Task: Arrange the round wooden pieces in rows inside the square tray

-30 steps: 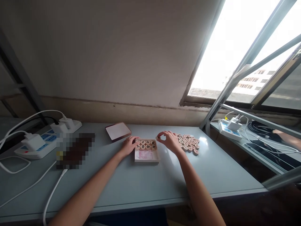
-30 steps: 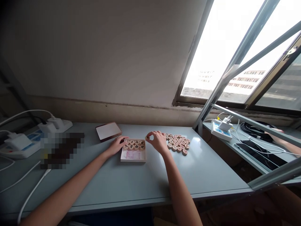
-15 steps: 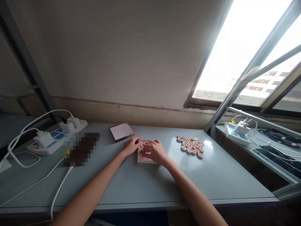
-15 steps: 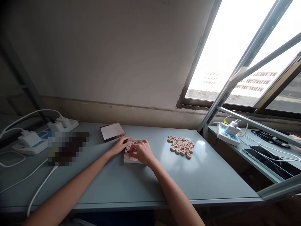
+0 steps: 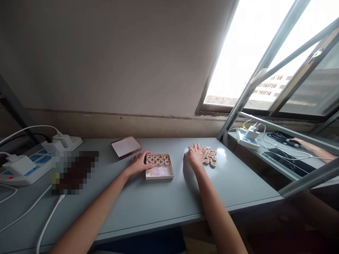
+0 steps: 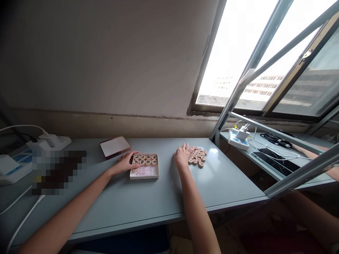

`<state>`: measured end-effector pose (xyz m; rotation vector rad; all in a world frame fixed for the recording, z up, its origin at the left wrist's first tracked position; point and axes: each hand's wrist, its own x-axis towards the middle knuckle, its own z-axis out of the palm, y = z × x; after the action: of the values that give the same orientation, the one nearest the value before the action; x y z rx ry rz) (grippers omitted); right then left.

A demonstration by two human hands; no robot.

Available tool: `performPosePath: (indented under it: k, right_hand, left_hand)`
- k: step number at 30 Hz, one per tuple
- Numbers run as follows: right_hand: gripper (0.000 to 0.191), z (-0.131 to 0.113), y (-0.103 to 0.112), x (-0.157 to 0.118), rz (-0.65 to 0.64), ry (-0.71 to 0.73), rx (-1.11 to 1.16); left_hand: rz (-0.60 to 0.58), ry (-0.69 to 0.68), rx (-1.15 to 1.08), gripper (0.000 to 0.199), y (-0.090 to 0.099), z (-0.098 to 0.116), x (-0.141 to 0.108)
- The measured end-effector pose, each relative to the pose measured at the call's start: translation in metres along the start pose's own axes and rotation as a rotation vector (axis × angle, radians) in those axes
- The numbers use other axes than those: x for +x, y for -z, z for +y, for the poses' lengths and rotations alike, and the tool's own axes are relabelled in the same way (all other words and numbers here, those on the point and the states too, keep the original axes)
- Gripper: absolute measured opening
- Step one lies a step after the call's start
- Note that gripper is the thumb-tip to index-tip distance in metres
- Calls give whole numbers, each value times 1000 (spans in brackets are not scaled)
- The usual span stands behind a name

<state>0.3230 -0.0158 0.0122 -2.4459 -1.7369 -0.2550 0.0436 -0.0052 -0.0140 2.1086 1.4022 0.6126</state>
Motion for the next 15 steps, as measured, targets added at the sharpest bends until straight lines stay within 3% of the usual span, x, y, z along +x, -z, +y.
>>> performPosePath:
  k: [4, 9, 15]
  right_hand:
    - [29, 3, -5, 1, -41, 26, -1]
    - [29, -7, -1, -3, 44, 108, 36]
    - [22, -20, 1, -9, 5, 161, 15]
  left_hand:
    - [-11, -21, 5, 59, 1, 0, 0]
    - [-24, 1, -10, 61, 3, 3, -2]
    - [-52, -7, -16, 61, 4, 2, -2]
